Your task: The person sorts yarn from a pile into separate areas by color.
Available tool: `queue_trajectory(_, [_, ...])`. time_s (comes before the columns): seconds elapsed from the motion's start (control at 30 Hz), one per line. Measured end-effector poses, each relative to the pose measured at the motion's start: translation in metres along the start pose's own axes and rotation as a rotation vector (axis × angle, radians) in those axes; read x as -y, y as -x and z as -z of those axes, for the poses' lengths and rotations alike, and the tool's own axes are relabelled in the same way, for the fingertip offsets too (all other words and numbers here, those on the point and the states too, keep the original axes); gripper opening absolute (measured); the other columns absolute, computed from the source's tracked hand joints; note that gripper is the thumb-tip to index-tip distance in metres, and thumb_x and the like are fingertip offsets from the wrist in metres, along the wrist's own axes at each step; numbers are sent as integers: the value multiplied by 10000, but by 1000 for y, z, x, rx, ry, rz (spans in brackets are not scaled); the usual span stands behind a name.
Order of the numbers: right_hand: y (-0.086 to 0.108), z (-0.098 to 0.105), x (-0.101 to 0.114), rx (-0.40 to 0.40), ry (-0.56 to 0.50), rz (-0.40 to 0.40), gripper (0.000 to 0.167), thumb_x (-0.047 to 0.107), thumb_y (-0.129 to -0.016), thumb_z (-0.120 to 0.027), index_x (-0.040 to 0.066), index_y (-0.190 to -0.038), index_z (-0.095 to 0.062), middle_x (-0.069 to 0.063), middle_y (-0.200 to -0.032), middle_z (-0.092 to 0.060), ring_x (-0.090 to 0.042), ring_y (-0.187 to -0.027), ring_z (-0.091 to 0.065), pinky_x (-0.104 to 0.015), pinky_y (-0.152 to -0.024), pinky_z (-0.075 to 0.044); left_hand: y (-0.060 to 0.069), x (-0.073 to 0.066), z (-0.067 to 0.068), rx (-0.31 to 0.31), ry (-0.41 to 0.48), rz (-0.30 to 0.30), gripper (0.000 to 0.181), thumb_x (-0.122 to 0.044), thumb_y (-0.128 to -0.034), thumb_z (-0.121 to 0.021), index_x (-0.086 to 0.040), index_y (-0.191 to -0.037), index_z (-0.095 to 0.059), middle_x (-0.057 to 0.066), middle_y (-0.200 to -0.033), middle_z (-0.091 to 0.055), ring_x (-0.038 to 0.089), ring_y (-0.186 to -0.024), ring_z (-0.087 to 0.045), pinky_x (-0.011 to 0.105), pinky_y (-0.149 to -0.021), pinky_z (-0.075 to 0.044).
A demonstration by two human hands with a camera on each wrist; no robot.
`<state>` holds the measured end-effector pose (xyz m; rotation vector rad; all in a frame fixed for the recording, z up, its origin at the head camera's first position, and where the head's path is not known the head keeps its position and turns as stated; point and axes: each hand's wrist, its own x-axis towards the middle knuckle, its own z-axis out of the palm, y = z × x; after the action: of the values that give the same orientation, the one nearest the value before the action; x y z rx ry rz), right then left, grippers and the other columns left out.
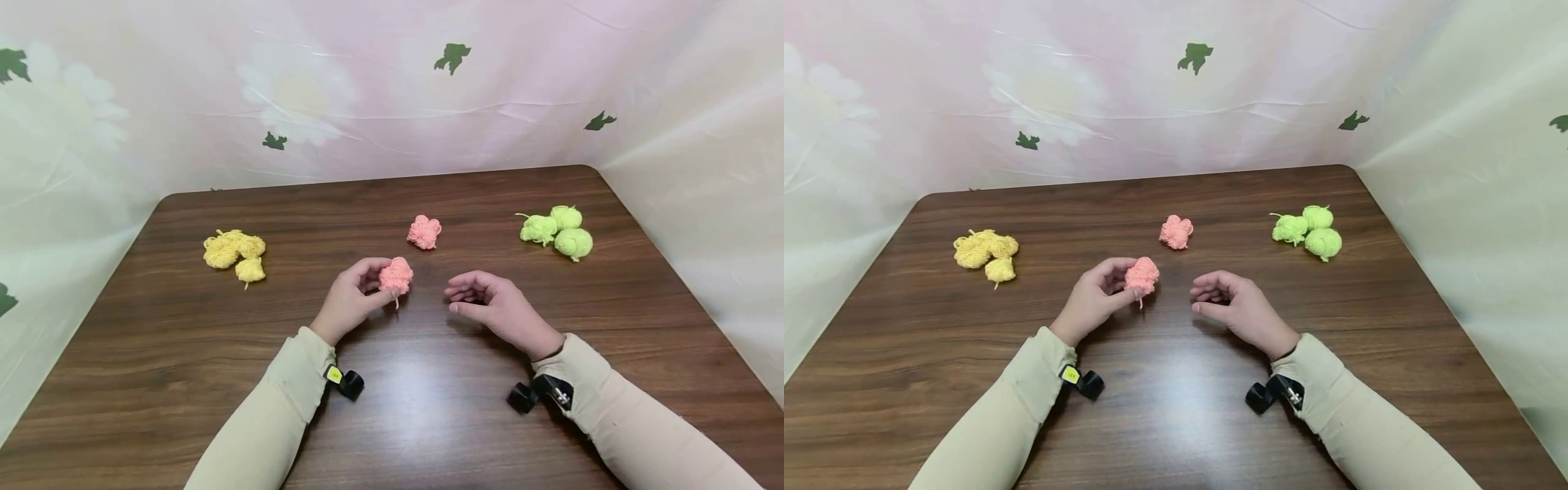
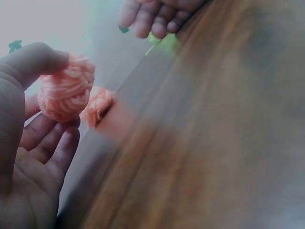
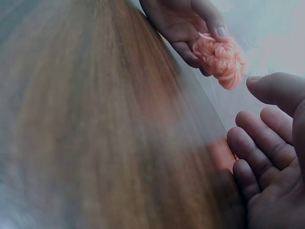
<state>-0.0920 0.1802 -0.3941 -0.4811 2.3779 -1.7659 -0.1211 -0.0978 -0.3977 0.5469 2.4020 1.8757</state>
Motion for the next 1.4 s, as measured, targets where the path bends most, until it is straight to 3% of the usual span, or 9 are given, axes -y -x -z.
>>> queue_trajectory(0.5, [1, 2, 1, -6, 31, 7, 315, 17, -860, -768, 8, -1155, -659, -126, -1061, -729, -154, -940, -689, -231, -794, -551, -29, 5, 2, -126, 22, 28, 439, -68, -848, -794, -26, -1255, -635, 127, -1125, -671, 197, -1008, -639, 294, -909, -531])
queue_trajectory(1.07, [1, 3, 1, 6, 37, 12, 299, 23, -866, -763, 20, -1146, -660, -114, -1051, -732, -151, -928, -691, -236, -781, -552, -52, 14, -4, -202, -94, 73, 453, -201, -851, -817, -69, -1253, -655, 86, -1099, -680, 185, -1007, -651, 313, -920, -530])
queue_trajectory(1.27, [0, 1, 0, 7, 30, 13, 299, 20, -868, -760, 0, -1148, -655, -132, -1048, -729, -167, -931, -690, -231, -786, -547, -56, 16, -6, -210, -181, 56, 457, -227, -853, -818, -85, -1256, -657, 72, -1113, -696, 188, -1012, -659, 320, -915, -530])
queue_trajectory(1.4, [0, -1, 1, 10, 20, 10, 302, 21, -871, -757, -17, -1151, -650, -139, -1049, -729, -189, -943, -689, -233, -795, -547, -59, 17, -6, -214, -193, 47, 451, -234, -853, -820, -78, -1245, -660, 82, -1116, -700, 194, -1019, -662, 319, -921, -528])
